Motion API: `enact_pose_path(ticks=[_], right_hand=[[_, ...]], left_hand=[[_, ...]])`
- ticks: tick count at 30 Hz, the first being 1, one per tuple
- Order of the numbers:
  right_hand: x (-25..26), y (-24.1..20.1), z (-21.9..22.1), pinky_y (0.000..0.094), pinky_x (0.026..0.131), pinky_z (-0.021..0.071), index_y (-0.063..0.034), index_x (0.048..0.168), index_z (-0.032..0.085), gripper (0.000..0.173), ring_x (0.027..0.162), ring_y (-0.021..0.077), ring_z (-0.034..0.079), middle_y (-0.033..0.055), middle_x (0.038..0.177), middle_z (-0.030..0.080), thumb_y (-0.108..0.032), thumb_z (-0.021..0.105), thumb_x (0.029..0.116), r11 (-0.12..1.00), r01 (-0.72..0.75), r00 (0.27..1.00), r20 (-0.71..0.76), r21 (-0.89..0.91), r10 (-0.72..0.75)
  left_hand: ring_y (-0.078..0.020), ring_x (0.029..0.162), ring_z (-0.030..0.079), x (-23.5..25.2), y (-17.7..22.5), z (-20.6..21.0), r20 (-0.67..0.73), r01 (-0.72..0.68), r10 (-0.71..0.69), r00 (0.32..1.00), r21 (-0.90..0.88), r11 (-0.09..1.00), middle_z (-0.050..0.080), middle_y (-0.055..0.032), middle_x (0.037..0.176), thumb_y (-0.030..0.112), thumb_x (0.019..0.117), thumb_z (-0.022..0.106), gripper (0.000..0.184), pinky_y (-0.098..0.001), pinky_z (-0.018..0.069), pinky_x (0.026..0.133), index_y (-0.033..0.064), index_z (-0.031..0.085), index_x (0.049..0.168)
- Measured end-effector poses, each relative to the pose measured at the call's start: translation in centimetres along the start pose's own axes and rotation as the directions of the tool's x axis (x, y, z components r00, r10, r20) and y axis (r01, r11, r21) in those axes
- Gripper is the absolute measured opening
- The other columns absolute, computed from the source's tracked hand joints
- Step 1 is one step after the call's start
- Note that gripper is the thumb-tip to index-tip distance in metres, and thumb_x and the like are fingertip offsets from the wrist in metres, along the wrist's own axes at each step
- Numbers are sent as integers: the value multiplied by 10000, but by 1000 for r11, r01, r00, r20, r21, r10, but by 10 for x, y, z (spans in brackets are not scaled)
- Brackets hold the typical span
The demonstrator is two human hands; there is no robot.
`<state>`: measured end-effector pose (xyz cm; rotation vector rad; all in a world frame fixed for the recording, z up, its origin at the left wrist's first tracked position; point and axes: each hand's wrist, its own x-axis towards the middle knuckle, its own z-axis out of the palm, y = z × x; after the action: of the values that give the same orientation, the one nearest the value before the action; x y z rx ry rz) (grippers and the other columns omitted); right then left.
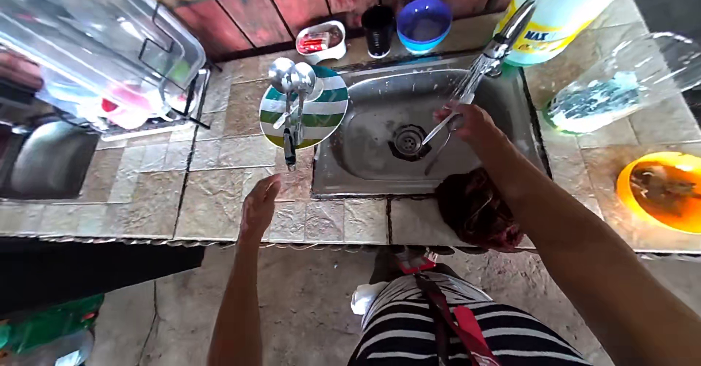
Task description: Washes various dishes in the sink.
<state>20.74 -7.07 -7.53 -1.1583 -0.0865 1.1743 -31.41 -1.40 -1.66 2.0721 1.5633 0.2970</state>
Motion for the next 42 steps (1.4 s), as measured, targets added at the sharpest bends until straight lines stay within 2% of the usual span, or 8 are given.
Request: enact_pose_path(ticks=[4, 11, 21, 29, 32, 36, 38, 42], right_hand=[[-2, -9, -1, 333, 779, 611, -57, 1161, 532, 190, 759, 157, 693, 39, 826, 651, -107, 374, 1067, 1000, -3, 1000, 0, -12, 3], [-8, -8, 5, 333, 711, 594, -79, 1158, 541, 237, 735, 158, 675, 28, 811, 638, -216, 357, 1096, 998, 52, 998, -29, -38, -53], [-34, -26, 19, 284, 743, 510, -80, 1017, 582, 202, 787, 91, 581, 14, 874, 586, -205, 432, 1072, 981, 194, 970, -143, -17, -194], [-21, -44, -21, 262, 614, 539, 5, 1232, 578, 233, 611, 88, 572, 26, 807, 598, -115, 456, 1073, 944, 312, 912, -244, -106, -329], [-23, -38, -25, 261, 634, 545, 11, 1197, 597, 237, 633, 90, 588, 23, 801, 609, -136, 455, 1078, 964, 245, 950, -172, -107, -261], [-19, -34, -19, 300, 678, 584, 15, 1209, 558, 227, 672, 123, 638, 57, 828, 632, -152, 469, 1084, 948, 139, 990, 65, -287, -125], [-15, -41, -10, 293, 667, 575, 40, 1236, 562, 255, 660, 120, 630, 81, 858, 646, -148, 490, 1079, 911, 138, 987, 135, -388, -92], [-8, -49, 2, 296, 690, 584, 46, 1252, 545, 252, 694, 133, 647, 91, 890, 645, -117, 454, 1083, 916, 162, 982, 155, -368, -112]], left_hand=[[-456, 1545, 197, -40, -35, 50, -211, 147, -89, 973, 279, 949, 256, -283, 1646, 422, 1082, 414, 684, -624, 121, 1245, -39, 316, 1577], [-341, 1518, 327, -7, 238, 206, 77, -131, 143, 987, -151, 980, 351, -193, 1633, 374, 1105, 394, 581, -519, 250, 1238, -16, 417, 1535], [-355, 1306, 574, 103, 378, 227, 144, -225, 334, 931, -494, 840, 618, -227, 1372, 289, 1127, 353, 454, -549, 426, 1106, -4, 593, 1376], [-60, 694, 608, 132, 373, 253, 523, 537, 142, 841, -838, -99, 595, -16, 880, 207, 1108, 370, 182, -182, 543, 623, 99, 509, 1156], [-43, 589, 539, 140, 371, 254, 454, 439, 78, 887, -884, 159, 557, -14, 763, 110, 1081, 392, 158, -152, 485, 553, 47, 534, 1050], [-398, 1334, 525, 118, 322, 231, 296, -135, 192, 936, -200, 970, 474, -245, 1510, 64, 1003, 526, 533, -584, 462, 1055, 65, 433, 1529], [-595, 1480, 183, 102, 302, 230, 375, -165, 122, 919, 83, 983, 159, -337, 1644, 161, 977, 587, 710, -823, 259, 1048, 111, 284, 1617], [-555, 1449, 309, 28, 316, 223, 296, -307, 300, 907, -22, 951, 423, -313, 1530, 369, 1071, 498, 544, -783, 215, 1113, 93, 449, 1537]])
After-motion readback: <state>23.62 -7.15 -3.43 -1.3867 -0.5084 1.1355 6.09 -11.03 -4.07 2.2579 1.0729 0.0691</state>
